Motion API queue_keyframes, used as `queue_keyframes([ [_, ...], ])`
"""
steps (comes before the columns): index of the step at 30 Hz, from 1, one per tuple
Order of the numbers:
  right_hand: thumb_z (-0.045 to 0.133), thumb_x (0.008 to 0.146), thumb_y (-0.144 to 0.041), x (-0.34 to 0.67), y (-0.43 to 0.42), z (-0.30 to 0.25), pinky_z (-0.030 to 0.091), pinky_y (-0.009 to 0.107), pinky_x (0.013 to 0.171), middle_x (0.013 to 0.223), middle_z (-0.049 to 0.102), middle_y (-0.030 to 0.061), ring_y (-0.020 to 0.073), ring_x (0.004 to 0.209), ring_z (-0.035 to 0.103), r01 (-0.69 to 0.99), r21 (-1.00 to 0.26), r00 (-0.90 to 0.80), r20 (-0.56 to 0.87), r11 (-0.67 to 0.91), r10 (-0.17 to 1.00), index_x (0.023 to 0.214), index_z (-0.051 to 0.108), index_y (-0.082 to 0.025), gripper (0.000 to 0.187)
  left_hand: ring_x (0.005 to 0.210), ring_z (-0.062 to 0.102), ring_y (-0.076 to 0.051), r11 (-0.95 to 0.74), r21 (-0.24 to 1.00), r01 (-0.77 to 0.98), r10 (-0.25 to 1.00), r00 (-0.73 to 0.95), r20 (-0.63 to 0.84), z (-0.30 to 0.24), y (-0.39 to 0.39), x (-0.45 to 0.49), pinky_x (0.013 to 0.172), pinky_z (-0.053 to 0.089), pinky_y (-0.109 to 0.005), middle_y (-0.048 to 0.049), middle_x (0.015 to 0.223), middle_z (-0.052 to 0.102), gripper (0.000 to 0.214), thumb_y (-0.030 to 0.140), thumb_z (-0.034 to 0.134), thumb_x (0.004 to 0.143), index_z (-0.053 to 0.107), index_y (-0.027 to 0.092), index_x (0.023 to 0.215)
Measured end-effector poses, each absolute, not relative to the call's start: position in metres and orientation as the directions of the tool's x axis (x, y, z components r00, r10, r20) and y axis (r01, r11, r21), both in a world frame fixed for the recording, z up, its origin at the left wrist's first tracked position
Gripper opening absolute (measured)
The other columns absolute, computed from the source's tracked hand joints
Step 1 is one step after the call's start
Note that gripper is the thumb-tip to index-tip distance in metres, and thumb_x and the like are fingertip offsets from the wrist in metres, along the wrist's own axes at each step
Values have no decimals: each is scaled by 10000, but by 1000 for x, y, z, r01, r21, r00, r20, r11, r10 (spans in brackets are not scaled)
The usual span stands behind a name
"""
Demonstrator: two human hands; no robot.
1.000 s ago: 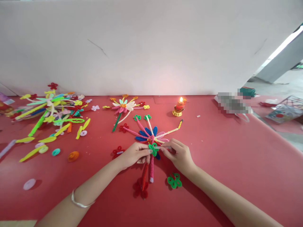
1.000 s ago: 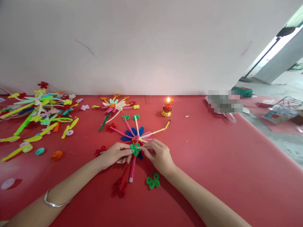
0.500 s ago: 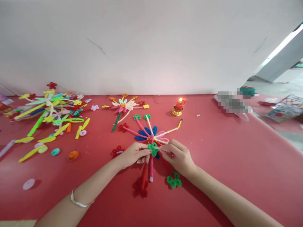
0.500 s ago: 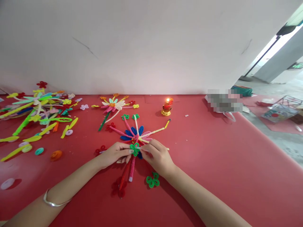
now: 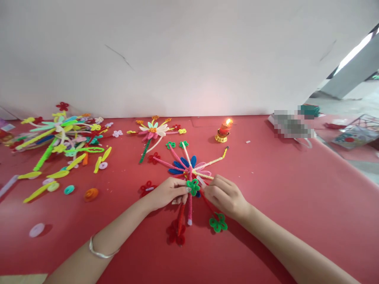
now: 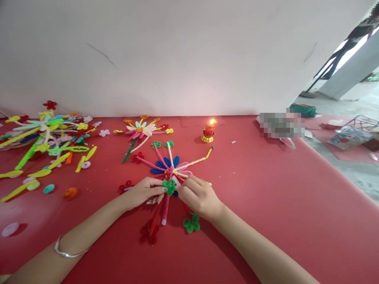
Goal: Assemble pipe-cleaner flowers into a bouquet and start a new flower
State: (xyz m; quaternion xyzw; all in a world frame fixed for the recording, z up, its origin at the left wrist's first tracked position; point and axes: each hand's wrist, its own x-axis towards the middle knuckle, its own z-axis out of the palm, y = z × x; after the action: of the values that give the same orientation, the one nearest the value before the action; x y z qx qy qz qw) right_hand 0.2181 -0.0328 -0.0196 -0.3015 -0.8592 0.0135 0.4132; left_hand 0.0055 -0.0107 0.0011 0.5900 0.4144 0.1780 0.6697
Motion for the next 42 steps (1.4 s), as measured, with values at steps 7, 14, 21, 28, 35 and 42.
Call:
queue_keyframes([
  [7, 278, 944, -327, 238, -18, -1, 432, 271, 614, 722, 578, 39, 141, 608, 537, 629, -681, -41, 451, 374, 891, 1024, 545, -208, 303, 426, 399, -54, 233, 939, 254, 722, 602, -342, -1, -10, 5, 441, 299, -202, 3, 549, 549, 293, 386, 548, 789, 539, 135, 638],
  [14, 526, 756, -296, 252, -5, 8, 356, 250, 514, 652, 494, -12, 122, 530, 437, 719, -666, -27, 258, 198, 966, 833, 498, -199, 127, 433, 429, -65, 242, 935, 260, 741, 572, -351, 0, -9, 2, 434, 312, -202, 3, 550, 560, 259, 373, 553, 782, 594, 129, 706],
  [21, 542, 719, -250, 255, -12, 12, 377, 227, 504, 667, 560, -12, 118, 563, 501, 692, -702, -271, -36, 168, 962, 704, 438, -213, 111, 397, 407, -52, 213, 934, 286, 766, 545, -341, 5, -7, -1, 411, 294, -195, -2, 559, 571, 242, 334, 526, 775, 562, 132, 647],
  [28, 563, 671, -149, 239, -22, 4, 379, 217, 407, 572, 582, -31, 115, 452, 522, 501, -857, -478, -153, 125, 865, 657, 508, -214, 87, 407, 353, -52, 114, 930, 350, 829, 483, -283, 10, -3, -7, 419, 258, -196, 7, 559, 559, 255, 335, 486, 794, 572, 131, 667],
  [35, 591, 700, -176, 203, -38, -10, 472, 257, 449, 522, 555, -38, 131, 456, 562, 311, -948, -490, -217, -63, 845, 658, 491, -195, 110, 632, 548, -119, 12, 874, 487, 841, 467, -272, 35, -1, -20, 552, 390, -207, -49, 805, 683, 260, 346, 469, 816, 610, 128, 821],
  [42, 608, 738, -248, 191, -44, -19, 487, 255, 497, 568, 537, -52, 122, 497, 580, 157, -971, -504, -237, -182, 830, 715, 450, -191, 170, 286, 337, -8, 135, 787, 602, 567, 604, -560, 48, -11, -25, 322, 235, -192, -78, 967, 676, 279, 406, 428, 852, 501, 145, 922],
])
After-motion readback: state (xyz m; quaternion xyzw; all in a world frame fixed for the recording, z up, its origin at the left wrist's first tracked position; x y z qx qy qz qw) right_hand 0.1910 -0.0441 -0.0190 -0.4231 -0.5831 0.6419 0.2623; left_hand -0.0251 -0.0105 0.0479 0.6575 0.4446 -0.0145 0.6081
